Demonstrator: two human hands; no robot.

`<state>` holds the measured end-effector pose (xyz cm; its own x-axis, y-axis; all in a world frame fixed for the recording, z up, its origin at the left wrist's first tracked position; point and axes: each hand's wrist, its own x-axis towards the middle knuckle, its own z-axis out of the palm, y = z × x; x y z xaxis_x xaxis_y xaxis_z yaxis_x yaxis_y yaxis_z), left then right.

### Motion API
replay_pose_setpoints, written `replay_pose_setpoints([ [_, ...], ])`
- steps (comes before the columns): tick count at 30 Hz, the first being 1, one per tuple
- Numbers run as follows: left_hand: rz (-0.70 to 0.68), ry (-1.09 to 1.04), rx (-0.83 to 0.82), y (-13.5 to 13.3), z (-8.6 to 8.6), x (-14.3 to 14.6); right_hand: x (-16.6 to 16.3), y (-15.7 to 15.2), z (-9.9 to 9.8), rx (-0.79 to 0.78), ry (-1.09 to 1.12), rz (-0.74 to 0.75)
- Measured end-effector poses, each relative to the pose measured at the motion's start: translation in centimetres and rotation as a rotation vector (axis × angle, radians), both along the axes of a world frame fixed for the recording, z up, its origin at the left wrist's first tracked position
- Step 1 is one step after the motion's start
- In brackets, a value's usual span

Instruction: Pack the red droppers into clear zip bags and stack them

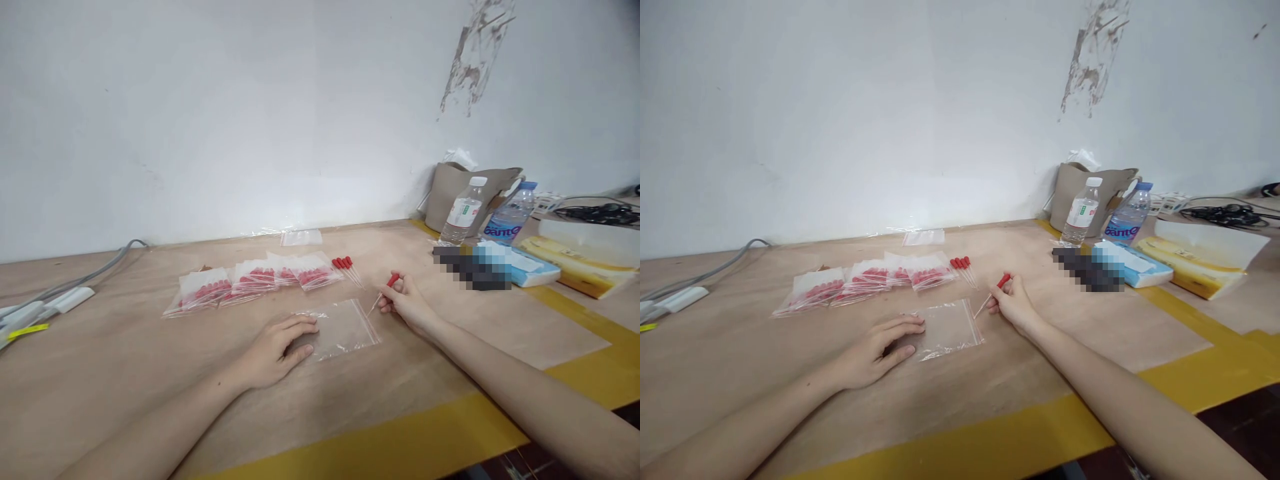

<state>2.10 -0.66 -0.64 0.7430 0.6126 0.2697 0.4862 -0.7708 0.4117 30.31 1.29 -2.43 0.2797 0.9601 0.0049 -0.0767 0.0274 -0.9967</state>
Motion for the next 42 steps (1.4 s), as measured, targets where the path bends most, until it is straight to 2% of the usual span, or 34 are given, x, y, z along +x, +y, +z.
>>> replay_pose_setpoints([
  [7, -0.002, 0.006, -0.003, 0.0, 0.0, 0.1, 0.2, 0.3, -0.7, 0.082, -0.131, 0.024],
  [18, 0.0, 0.004, 0.013, 0.0, -0.1, 0.1, -0.1, 0.1, -0.4, 0.037, 0.081, 0.022],
  [21, 0.007, 0.008, 0.017, 0.0, -0.1, 0.2, -0.8, -0.5, -0.1, -0.033, 0.196, 0.106],
  [24, 0.013, 0.006, 0.017, 0.0, -0.2, 0.2, -0.9, -1.0, 0.1, -0.071, 0.269, 0.256],
  [30, 0.021, 0.017, 0.014, 0.0, -0.2, 0.2, 0.5, -1.2, 0.1, 0.012, 0.016, 0.545],
  [33, 0.01, 0.007, 0.013, 0.1, -0.2, 0.2, 0.6, -1.4, 0.4, 0.066, -0.063, 0.595],
  [38, -0.007, 0.007, 0.019, 0.0, -0.1, 0.3, -0.1, -1.6, 0.7, 0.237, -0.053, 0.632],
  [42, -0.037, 0.058, 0.036, 0.0, -0.2, 0.1, 0.0, -1.3, 0.2, 0.219, -0.051, 0.757],
])
